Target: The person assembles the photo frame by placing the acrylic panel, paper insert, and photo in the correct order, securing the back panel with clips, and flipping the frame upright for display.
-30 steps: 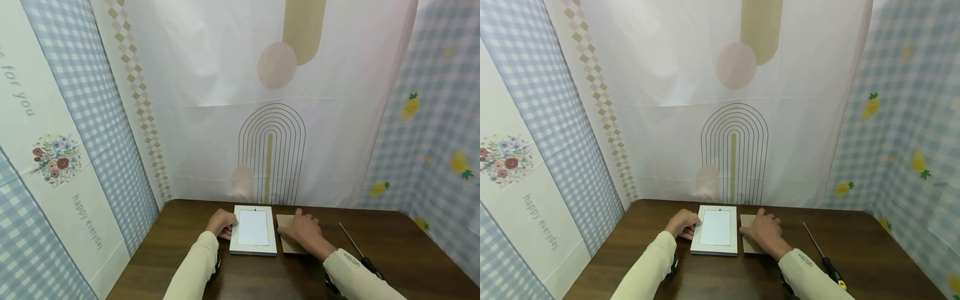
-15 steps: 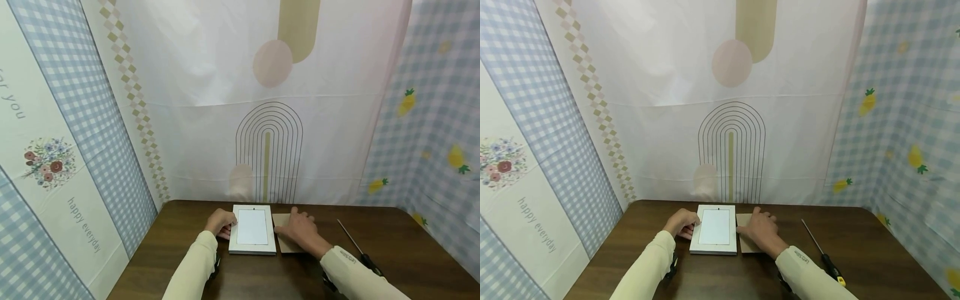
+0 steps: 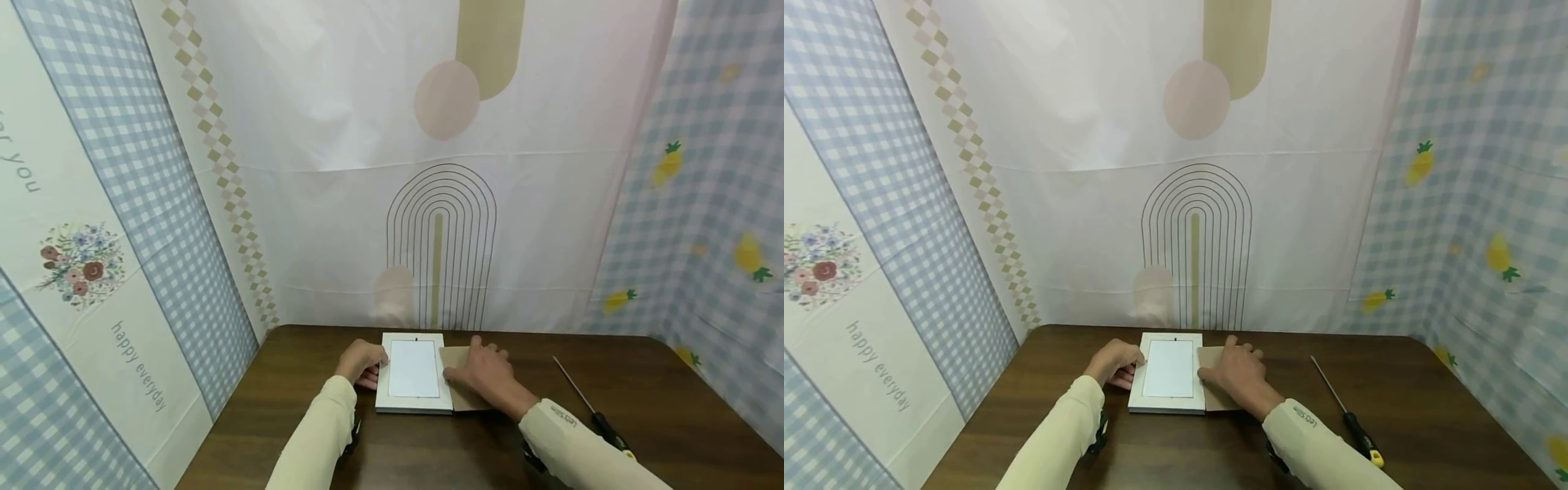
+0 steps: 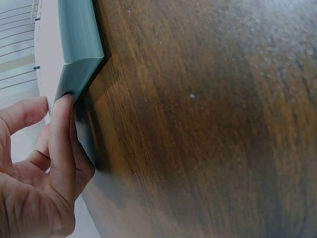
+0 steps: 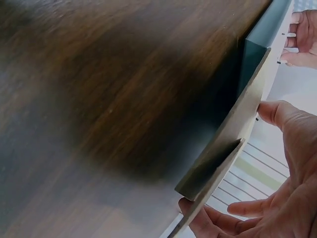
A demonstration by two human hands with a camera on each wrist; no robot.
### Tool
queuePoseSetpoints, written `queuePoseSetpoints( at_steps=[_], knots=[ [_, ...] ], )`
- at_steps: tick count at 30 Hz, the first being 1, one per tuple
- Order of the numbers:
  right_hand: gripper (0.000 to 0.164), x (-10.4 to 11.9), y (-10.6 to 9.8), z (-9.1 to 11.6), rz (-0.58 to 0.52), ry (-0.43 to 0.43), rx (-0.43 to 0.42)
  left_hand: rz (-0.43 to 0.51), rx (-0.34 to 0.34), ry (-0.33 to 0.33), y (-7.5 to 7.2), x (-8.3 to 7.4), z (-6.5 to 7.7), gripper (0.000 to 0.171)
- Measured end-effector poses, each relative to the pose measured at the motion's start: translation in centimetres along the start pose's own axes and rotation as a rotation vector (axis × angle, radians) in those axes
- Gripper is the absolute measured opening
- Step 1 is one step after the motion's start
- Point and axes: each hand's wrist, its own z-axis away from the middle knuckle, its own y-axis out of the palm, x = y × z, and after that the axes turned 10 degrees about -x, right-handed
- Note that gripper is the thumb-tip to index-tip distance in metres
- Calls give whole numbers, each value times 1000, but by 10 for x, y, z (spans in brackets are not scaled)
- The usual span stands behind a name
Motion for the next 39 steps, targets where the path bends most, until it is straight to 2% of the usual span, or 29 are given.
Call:
queuePoseSetpoints(
  at_steps=[14, 24, 25, 31, 32, 39],
  knots=[
    [80, 11, -1, 2, 36, -36, -6, 2, -9, 0, 1, 2, -1, 10],
    [82, 12, -1, 2, 59, -45, 10, 17, -1, -13, -1, 1, -1, 12],
    [82, 12, -1, 2, 58, -42, 12, 11, 9, -7, 2, 6, -10, 13],
    [81, 14, -1, 1, 61, -38, 10, 4, 4, -14, 4, 8, -13, 12],
    [81, 15, -2, 1, 63, -39, 9, 11, -8, -21, 2, 5, -5, 11],
    [81, 18, -4, 1, 62, -48, -1, 10, -12, 1, 0, 2, 2, 13]
  ],
)
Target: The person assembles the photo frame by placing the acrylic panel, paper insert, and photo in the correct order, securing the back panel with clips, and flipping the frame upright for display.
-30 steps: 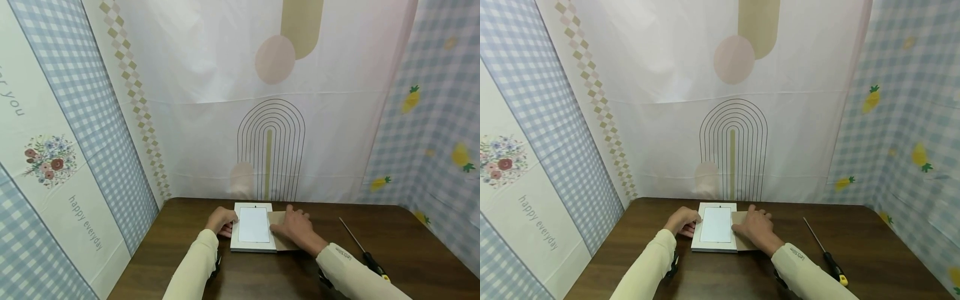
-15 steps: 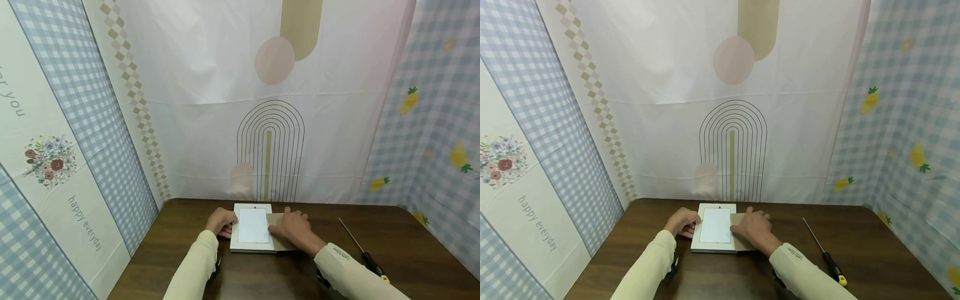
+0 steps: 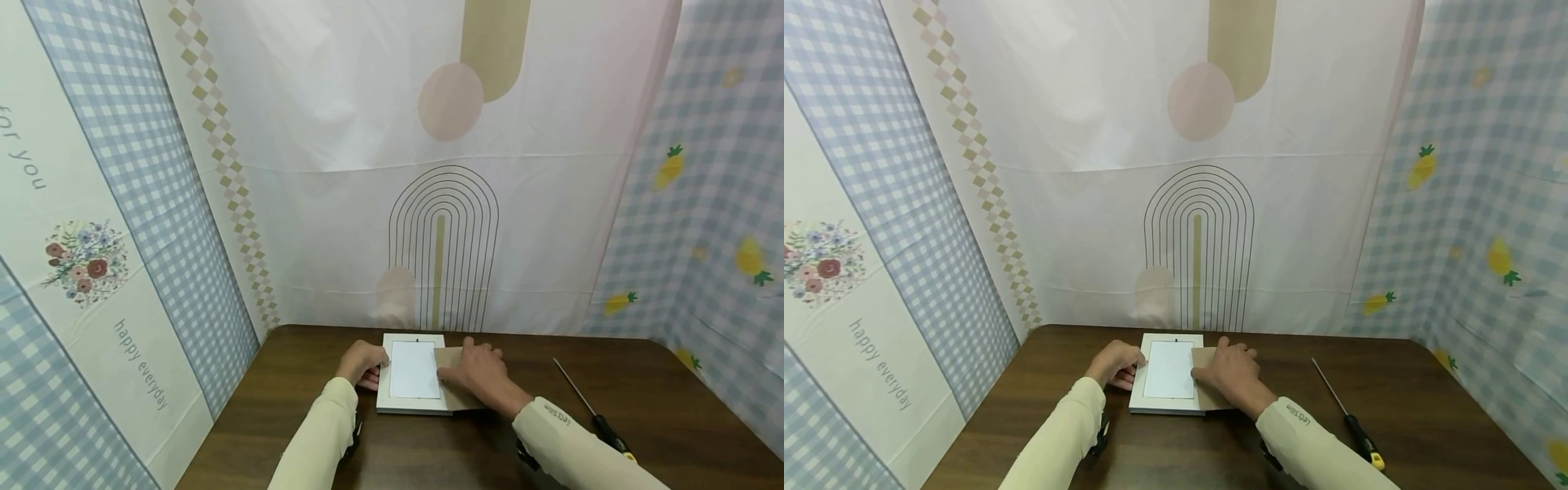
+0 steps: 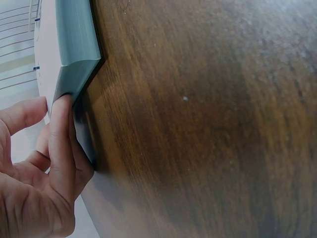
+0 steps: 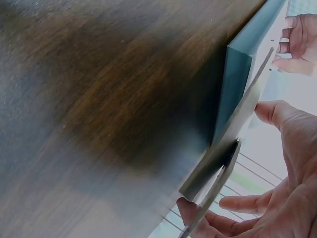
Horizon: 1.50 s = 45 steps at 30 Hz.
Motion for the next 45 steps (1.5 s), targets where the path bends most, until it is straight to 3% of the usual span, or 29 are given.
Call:
queuePoseSetpoints(
  at_steps=[31, 37, 38, 40, 44, 45],
  knots=[
    [81, 26, 5, -1, -15, -27, -14, 4, 4, 9, 0, 0, 4, 11],
    [84, 30, 6, -4, -1, -8, -4, 20, 11, -15, 1, 0, -1, 11],
    [85, 31, 6, -5, -3, -2, 0, 12, 16, -4, 7, 7, -16, 13],
    [88, 32, 7, -6, -1, 2, 1, 12, 17, -13, 6, 7, -17, 14],
    [91, 35, 8, -9, 2, 16, 3, 10, 11, -8, 6, 7, -16, 15],
    [92, 36, 8, -10, 6, 18, 3, 18, 2, -17, 1, 0, -1, 13]
  ],
)
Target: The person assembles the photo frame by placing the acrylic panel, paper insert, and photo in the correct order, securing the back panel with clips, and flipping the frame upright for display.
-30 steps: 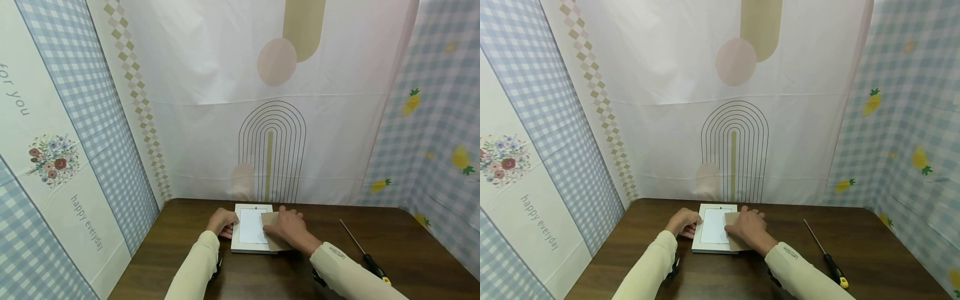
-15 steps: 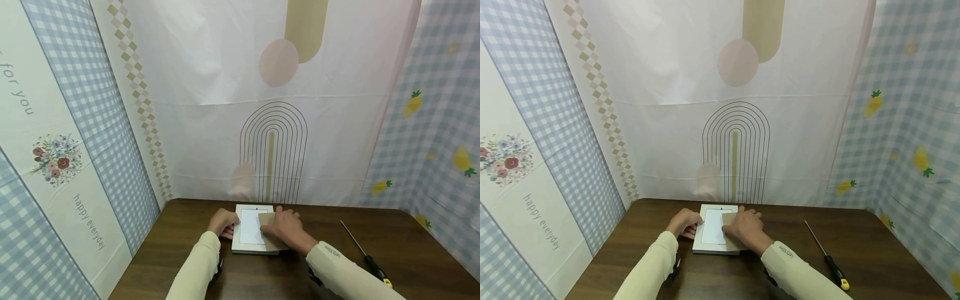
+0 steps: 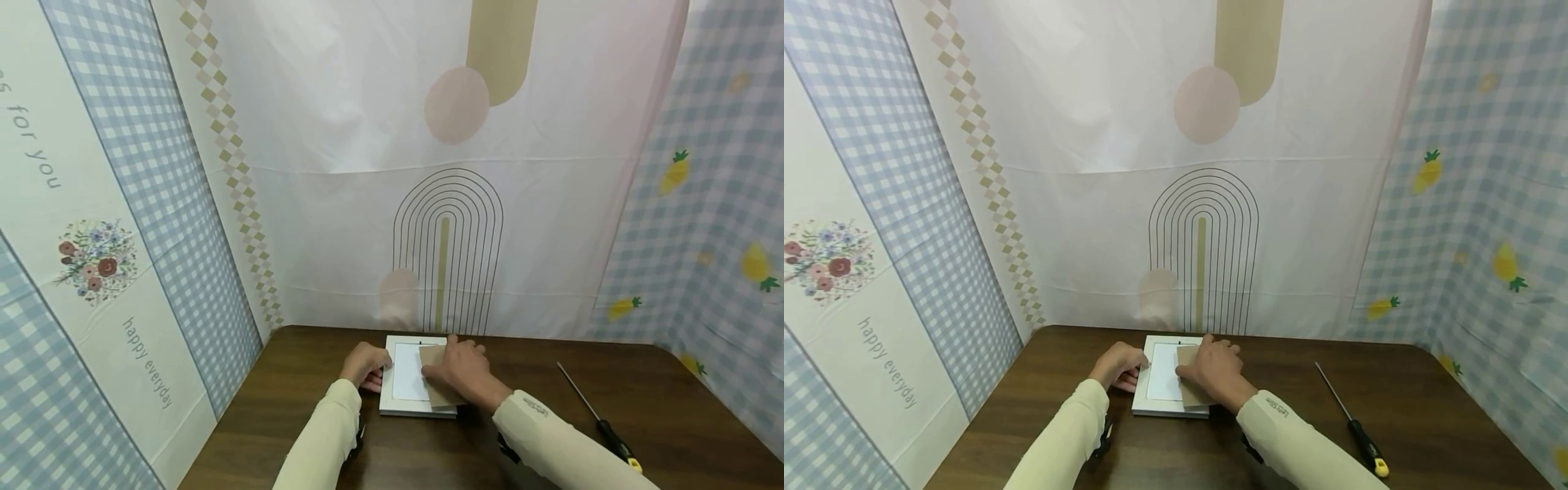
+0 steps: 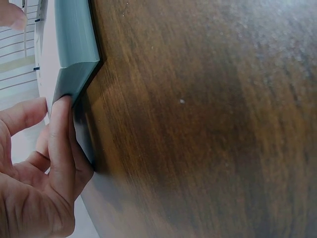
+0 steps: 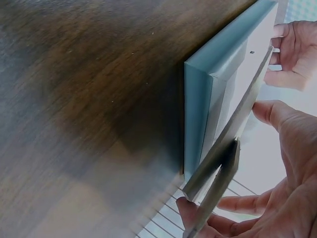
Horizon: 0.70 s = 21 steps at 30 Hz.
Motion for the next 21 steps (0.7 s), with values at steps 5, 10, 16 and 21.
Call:
queuePoseSetpoints(
  at_steps=[5, 10, 16, 21],
  knots=[
    [95, 3, 4, -1, 10, 6, 0, -4, -7, 21, 1, 2, 3, 14],
    [100, 6, 7, -1, 21, -9, -6, -1, -7, 27, 1, 3, 2, 13],
    [100, 12, 5, -1, 26, -18, -15, 11, -2, 30, 0, 3, 2, 11],
    [99, 17, 3, 0, 20, -9, -7, 16, 1, 32, -1, 2, 4, 11]
  ],
)
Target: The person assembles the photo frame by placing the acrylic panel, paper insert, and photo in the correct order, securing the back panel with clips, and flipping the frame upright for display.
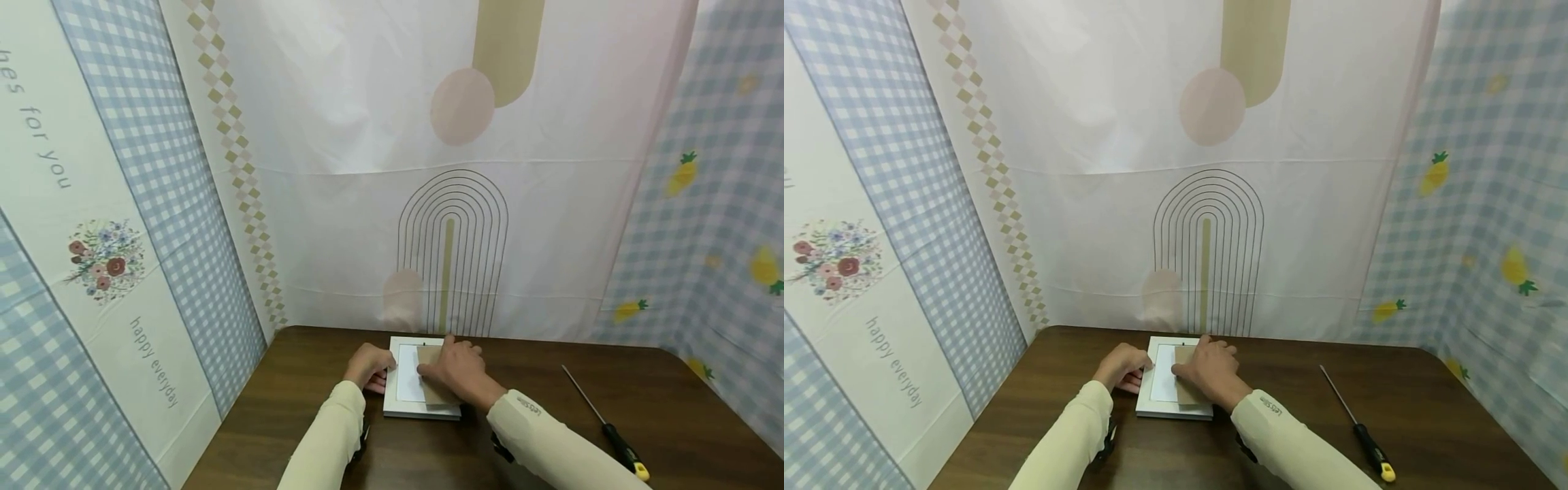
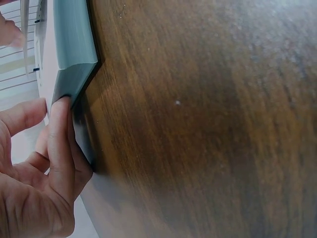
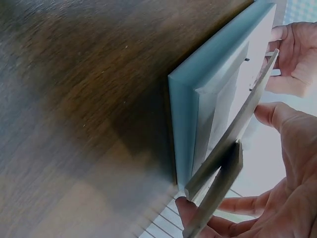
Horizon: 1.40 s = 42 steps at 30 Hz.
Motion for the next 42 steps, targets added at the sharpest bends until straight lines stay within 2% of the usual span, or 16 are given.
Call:
queuePoseSetpoints(
  at_steps=[9, 17, 35, 42],
  knots=[
    [106, 7, 3, -1, 0, 24, 24, -7, -3, -8, 2, 1, -5, 12],
    [88, 11, 5, -3, -7, 19, 1, -12, -2, -1, 1, 2, -4, 12],
    [88, 20, 9, -2, -35, 32, -10, 11, 13, 5, -4, 3, -2, 8],
    [84, 21, 12, -3, -31, 23, -17, 15, 15, 0, 0, 3, -6, 10]
  ],
)
